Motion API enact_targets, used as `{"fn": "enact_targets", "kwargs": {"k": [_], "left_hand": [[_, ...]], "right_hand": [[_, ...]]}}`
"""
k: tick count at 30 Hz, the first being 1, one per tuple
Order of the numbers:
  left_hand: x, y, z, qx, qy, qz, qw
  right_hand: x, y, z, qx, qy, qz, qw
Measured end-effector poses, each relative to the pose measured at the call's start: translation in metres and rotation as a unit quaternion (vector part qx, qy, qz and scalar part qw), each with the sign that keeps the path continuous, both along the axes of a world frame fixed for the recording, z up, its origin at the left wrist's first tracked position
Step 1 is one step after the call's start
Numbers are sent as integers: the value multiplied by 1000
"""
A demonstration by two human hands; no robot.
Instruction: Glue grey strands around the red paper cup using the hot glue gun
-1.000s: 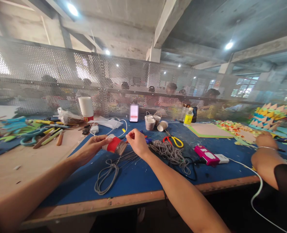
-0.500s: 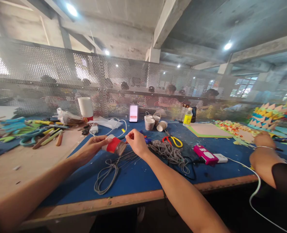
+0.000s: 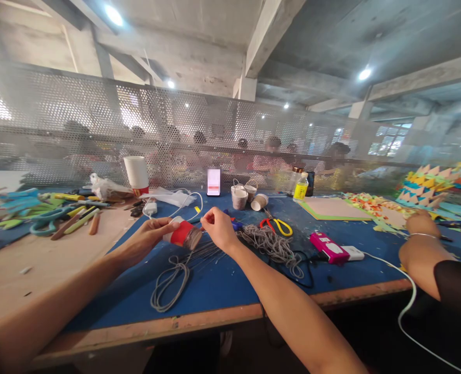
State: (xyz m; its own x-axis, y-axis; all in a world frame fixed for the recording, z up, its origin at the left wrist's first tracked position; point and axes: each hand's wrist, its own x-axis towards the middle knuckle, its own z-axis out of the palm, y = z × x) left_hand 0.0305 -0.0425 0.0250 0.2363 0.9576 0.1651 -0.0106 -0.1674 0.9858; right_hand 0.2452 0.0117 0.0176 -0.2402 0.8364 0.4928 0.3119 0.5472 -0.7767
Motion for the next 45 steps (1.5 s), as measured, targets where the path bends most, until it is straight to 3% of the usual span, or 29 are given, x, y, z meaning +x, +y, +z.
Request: {"fn": "enact_targets", "kwargs": {"k": [23, 29, 35, 39, 45], "left_hand": [[0, 3, -1, -12, -19, 2, 1000], [1, 2, 0, -46, -47, 18, 998], [0, 4, 0, -39, -51, 47, 997], [-1, 5, 0, -25, -47, 59, 997], [-3, 6, -2, -10, -61, 60, 996]], "right_hand": [[-1, -1, 0, -3, 3, 2, 1000], [1, -5, 7, 29, 28, 0, 999], [2, -13, 13, 45, 38, 42, 997], [2, -12, 13, 66, 18, 10, 998], [1, -6, 6, -18, 22, 25, 999]]}}
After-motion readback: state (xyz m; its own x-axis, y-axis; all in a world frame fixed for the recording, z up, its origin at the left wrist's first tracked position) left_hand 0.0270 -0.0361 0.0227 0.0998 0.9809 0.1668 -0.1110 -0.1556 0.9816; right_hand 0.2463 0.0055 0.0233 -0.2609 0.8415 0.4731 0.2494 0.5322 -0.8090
